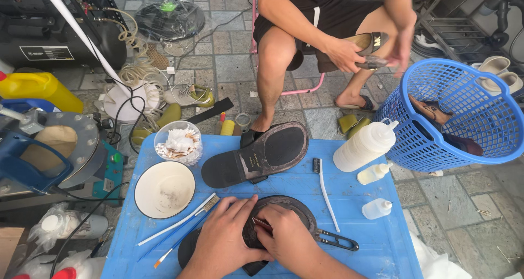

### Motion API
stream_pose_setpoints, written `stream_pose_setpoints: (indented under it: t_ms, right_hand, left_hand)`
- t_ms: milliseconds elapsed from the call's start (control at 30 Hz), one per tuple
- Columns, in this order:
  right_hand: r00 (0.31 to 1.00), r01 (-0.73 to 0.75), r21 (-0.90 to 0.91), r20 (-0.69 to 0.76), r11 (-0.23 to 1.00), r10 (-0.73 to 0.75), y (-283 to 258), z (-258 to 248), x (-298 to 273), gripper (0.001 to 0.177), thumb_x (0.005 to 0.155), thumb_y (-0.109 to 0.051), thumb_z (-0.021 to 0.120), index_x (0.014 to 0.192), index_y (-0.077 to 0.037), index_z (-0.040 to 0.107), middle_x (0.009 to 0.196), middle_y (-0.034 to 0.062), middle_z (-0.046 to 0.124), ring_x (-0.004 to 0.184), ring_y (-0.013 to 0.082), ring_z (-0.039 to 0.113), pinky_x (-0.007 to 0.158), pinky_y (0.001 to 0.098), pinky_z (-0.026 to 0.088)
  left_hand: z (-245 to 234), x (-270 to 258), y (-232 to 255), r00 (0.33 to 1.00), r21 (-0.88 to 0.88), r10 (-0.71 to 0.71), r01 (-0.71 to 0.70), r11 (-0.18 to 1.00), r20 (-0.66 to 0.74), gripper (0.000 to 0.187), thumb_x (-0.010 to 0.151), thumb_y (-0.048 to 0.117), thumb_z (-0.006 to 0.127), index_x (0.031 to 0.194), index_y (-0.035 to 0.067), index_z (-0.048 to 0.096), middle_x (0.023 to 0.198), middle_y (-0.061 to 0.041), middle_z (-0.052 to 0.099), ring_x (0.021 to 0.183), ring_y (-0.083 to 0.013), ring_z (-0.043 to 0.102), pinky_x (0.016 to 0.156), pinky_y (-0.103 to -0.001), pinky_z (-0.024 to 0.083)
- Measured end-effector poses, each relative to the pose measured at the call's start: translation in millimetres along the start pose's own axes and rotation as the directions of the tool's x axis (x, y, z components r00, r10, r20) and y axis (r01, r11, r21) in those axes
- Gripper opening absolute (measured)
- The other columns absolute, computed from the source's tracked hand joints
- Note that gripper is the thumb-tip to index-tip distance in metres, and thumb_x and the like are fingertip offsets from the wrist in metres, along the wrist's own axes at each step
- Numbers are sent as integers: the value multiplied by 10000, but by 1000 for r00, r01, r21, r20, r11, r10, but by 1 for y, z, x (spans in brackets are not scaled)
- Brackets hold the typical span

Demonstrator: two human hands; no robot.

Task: The person scrapes the sole of a black sandal with a small metal tool to remove debris and smooth the surface. They repeatedly scrape and wipe the sole while holding the sandal steady on a blue workbench.

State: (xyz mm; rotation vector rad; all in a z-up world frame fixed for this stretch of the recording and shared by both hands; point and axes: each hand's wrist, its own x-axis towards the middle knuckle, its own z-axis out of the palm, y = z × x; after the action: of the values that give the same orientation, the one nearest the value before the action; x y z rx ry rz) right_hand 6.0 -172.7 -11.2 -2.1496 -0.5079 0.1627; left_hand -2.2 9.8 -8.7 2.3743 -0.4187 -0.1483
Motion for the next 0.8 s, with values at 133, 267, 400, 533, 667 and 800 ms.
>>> stream_pose_setpoints:
  t_ms: [133, 267, 400, 533, 667, 800]
  right_hand:
    - [997, 7, -73, 77, 997, -2, 5, -10, -11, 128, 793, -46, 764, 841, 20, 666, 841, 183, 706, 762, 357, 693, 659, 418, 546]
    - [998, -54, 2, 12, 999, 54, 1, 0, -3, 141, 787, -43, 742, 897, 20, 681, 863, 188, 696, 726, 353, 690, 635, 417, 550]
    - [1000, -8, -11, 22, 1000, 9, 0, -3, -3, 127, 795, -53, 737, 867, 22, 664, 850, 197, 700, 755, 371, 689, 655, 430, 547]
    - [996, -12, -77, 92, 997, 19, 3, -11, -11, 116, 797, -51, 747, 839, 18, 664, 849, 210, 700, 795, 399, 691, 690, 449, 546]
    - [987, 122, -8, -99, 992, -123, 2, 5, -1, 175, 778, -28, 735, 934, 31, 682, 895, 219, 700, 829, 412, 680, 722, 455, 547]
    - [997, 42, -35, 60, 999, -39, 2, -12, -13, 173, 756, -17, 725, 912, 32, 668, 901, 209, 690, 870, 409, 688, 764, 449, 562]
  left_hand:
    - [-2, 2, -1, 999, 30, 47, -46, 998, -15, 1217, 416, 516, 985, 1409, -29, 539, 1303, -126, 649, 1233, -324, 530, 1006, -424, 445]
    - [3, -1, 0, 996, 38, 67, -65, 997, -52, 1181, 432, 515, 977, 1378, -43, 544, 1252, -123, 658, 1218, -318, 544, 1001, -421, 454]
    - [-1, 3, 1, 998, 8, 51, -51, 999, -21, 1206, 419, 538, 984, 1401, -10, 549, 1287, -119, 655, 1205, -309, 542, 1014, -415, 452]
    - [4, 3, 2, 997, 47, 50, -48, 998, -61, 1224, 388, 512, 991, 1411, 6, 547, 1325, -147, 638, 1257, -360, 526, 984, -433, 440]
    - [9, 4, -2, 998, 66, 31, -27, 997, -56, 1198, 396, 500, 990, 1413, 40, 556, 1317, -132, 645, 1257, -348, 533, 991, -428, 443]
    - [8, 10, -6, 1000, 72, -26, 26, 997, 1, 1251, 361, 517, 1001, 1428, 56, 538, 1286, -119, 645, 1263, -312, 541, 996, -406, 453]
